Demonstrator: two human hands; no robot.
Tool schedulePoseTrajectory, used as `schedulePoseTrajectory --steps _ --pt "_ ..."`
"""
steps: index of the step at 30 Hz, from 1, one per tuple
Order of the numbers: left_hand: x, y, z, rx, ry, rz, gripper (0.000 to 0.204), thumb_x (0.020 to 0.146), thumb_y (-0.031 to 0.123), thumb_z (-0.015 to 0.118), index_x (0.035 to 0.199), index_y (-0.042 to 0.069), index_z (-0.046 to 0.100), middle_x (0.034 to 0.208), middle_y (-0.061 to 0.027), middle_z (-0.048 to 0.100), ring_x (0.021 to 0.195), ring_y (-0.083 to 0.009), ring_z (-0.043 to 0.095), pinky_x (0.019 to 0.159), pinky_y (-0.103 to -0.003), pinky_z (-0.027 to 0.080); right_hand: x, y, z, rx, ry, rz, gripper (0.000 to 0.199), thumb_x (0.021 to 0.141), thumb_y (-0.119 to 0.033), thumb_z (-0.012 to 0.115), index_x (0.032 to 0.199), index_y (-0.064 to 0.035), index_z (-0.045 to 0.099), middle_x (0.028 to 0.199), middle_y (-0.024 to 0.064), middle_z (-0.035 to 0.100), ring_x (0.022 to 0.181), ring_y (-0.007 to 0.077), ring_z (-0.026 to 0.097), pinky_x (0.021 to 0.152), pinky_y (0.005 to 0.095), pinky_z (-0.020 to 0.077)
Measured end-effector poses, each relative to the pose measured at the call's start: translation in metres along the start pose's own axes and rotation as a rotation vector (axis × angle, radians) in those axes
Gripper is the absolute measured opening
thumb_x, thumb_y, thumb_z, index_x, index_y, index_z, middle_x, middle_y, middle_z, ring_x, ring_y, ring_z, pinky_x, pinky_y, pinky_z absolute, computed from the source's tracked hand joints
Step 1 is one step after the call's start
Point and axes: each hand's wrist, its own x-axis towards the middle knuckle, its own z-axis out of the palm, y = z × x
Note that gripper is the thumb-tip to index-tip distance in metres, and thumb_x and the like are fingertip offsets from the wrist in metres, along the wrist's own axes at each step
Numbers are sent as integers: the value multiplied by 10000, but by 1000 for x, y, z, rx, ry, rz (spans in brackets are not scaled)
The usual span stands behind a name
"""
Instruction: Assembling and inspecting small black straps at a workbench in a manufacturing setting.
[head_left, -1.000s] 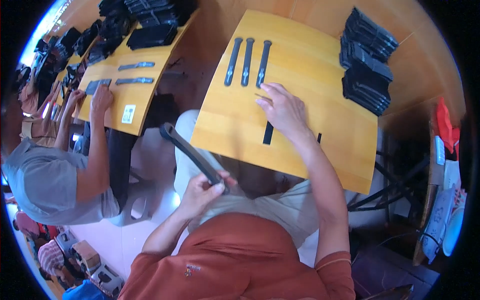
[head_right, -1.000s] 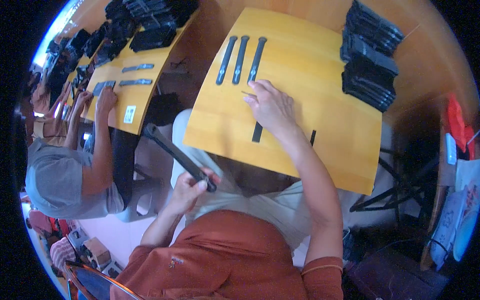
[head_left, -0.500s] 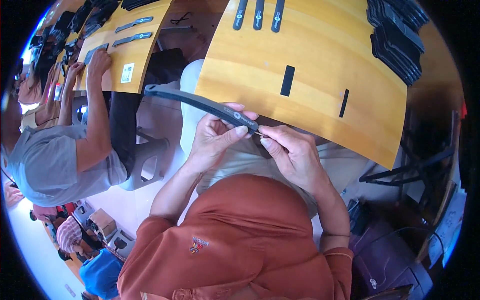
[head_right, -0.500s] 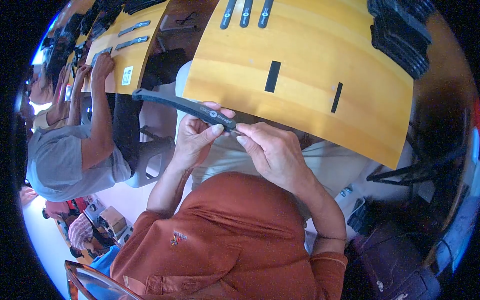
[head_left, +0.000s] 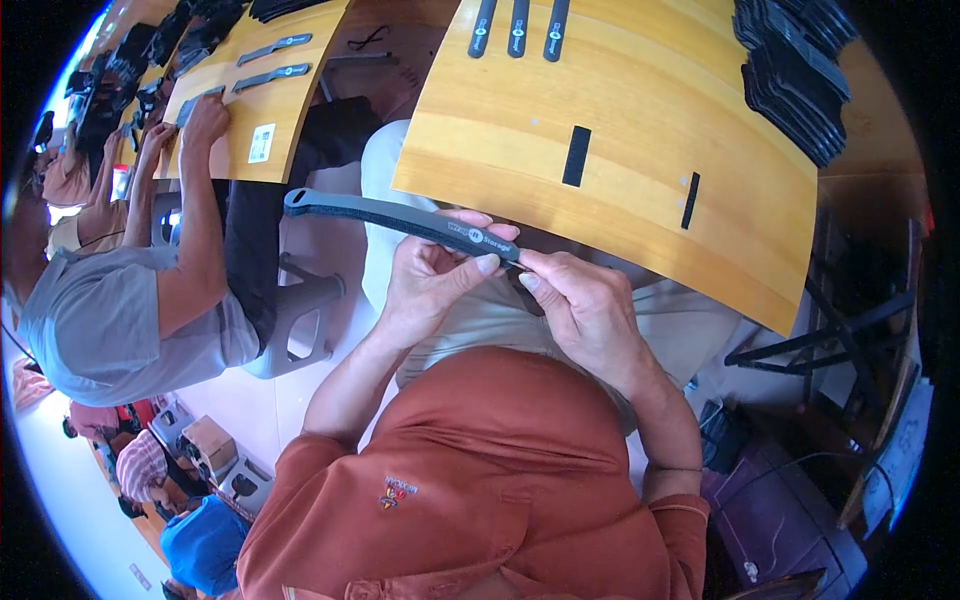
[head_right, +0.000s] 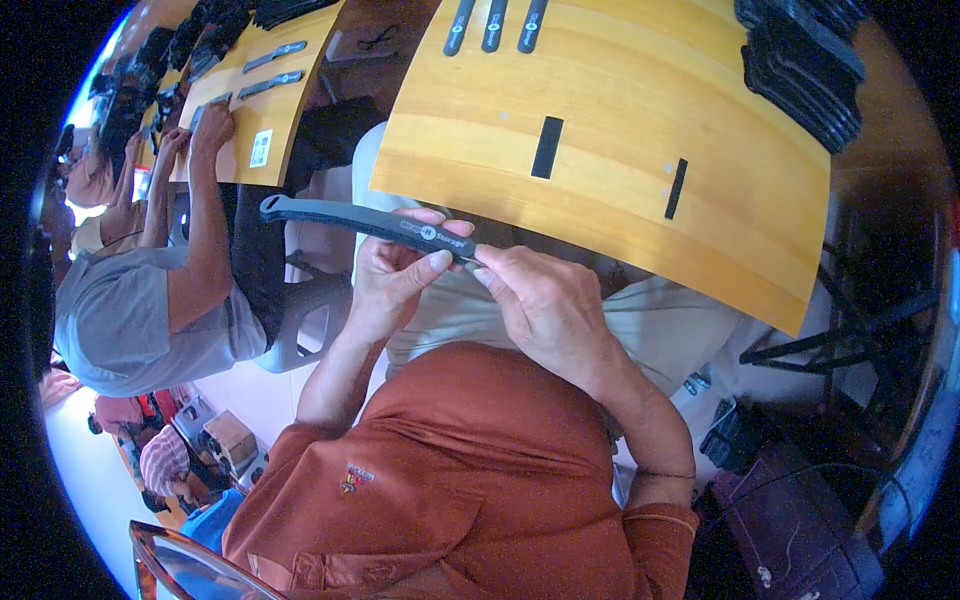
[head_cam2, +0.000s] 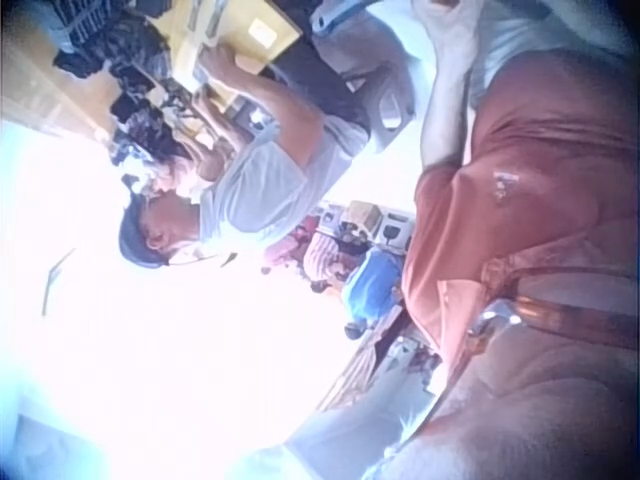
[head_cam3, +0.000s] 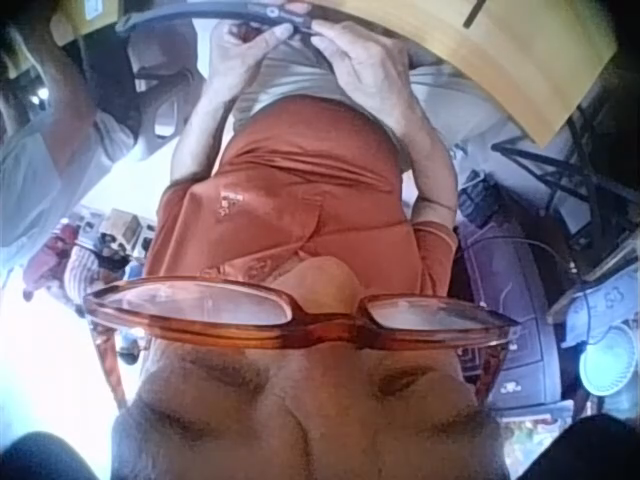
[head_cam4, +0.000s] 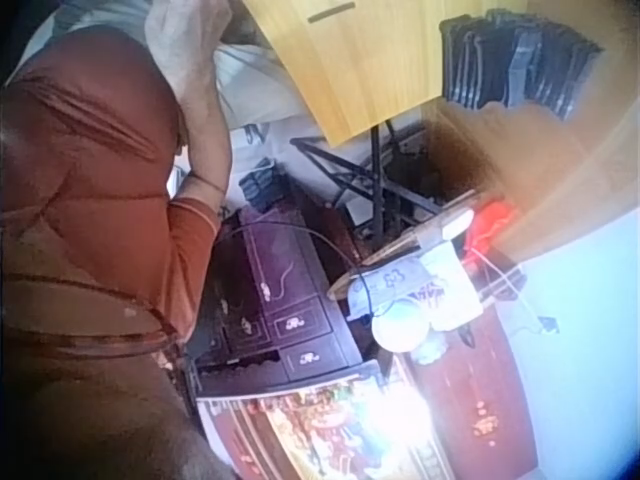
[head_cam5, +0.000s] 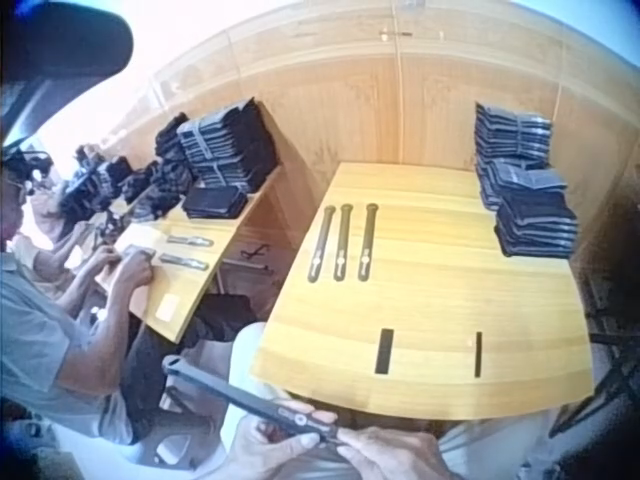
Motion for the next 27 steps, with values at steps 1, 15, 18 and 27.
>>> schedulePoseTrajectory --steps 1,15,18,27 --pt "-1 -1 0 25 19 8 416 927 -54 700 1316 19 575 1249 -203 696 1137 -242 690 942 -358 591 0 -1 0 0 2 0 194 950 -92 672 1124 -12 704 904 145 716 789 325 720 649 420 566" --pt "-8 -14 17 190 140 94 370 940 -50 703 1275 -19 549 1267 -195 684 1138 -204 669 981 -331 563 -7 2 17 -302 115 -25 238 887 -77 674 1117 -16 682 842 110 698 702 275 696 584 419 557" --pt "-10 -19 22 190 156 112 364 943 -50 699 1272 -21 547 1269 -191 682 1140 -201 666 979 -327 562 -8 2 20 -428 150 -66 255 885 -81 680 1132 -18 682 841 109 701 698 274 699 586 422 558" --pt "-6 -6 17 75 105 -19 349 954 -21 701 1269 -11 551 1243 -151 680 1114 -186 666 961 -319 569 -3 14 16 -145 209 -130 331 866 -14 697 1190 -78 703 851 106 734 705 267 715 609 403 580"
